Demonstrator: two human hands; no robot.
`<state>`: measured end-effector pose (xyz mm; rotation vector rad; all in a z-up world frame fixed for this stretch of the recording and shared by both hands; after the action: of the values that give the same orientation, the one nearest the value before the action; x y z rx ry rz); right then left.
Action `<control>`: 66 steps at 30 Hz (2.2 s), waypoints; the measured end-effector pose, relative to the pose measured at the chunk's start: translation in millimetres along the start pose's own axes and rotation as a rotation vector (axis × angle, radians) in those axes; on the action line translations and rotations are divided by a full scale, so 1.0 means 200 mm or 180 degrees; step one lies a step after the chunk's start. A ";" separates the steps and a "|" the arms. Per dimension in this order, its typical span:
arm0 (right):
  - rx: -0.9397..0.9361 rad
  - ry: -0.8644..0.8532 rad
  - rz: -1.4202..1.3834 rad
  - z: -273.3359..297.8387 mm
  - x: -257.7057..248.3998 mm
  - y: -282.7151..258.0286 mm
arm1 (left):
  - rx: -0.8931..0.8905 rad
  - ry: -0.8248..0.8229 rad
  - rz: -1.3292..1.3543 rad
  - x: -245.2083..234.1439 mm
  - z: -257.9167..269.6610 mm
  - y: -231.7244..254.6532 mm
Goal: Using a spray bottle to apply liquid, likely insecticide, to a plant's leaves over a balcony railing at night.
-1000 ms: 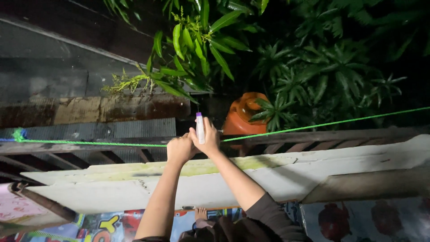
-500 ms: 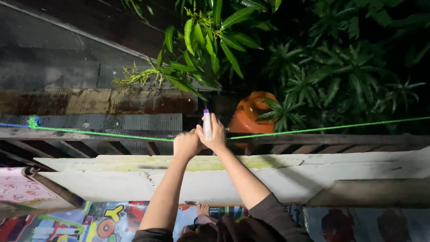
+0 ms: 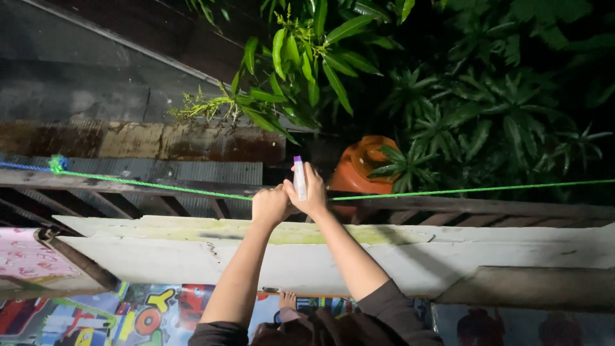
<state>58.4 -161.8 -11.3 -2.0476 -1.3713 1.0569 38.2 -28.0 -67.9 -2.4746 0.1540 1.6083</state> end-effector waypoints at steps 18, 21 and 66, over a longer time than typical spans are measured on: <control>0.0256 -0.0443 -0.0261 -0.17 0.00 -0.28 | -0.0078 -0.1113 0.1320 -0.50 -0.07 -0.14; 0.0374 -0.0361 -0.0298 -0.21 0.10 -0.39 | -0.0167 -0.1400 0.1608 -0.35 -0.13 -0.25; 0.1568 -0.0441 -0.0757 -0.19 1.14 -0.47 | -0.0290 -0.2319 0.1936 -0.53 0.11 -1.26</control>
<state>83.9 86.7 1.4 -1.4447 -1.2278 1.2931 21.5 221.7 45.1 -1.8054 0.7822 2.6871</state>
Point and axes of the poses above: each hand's wrist, its own z-axis away from the middle knuckle, its own x-axis out of the palm, y = z × x, the point moved 5 cm from there along -z, towards the middle knuckle, and after that the axes turned 6 degrees about -z, right-handed, at the moved point
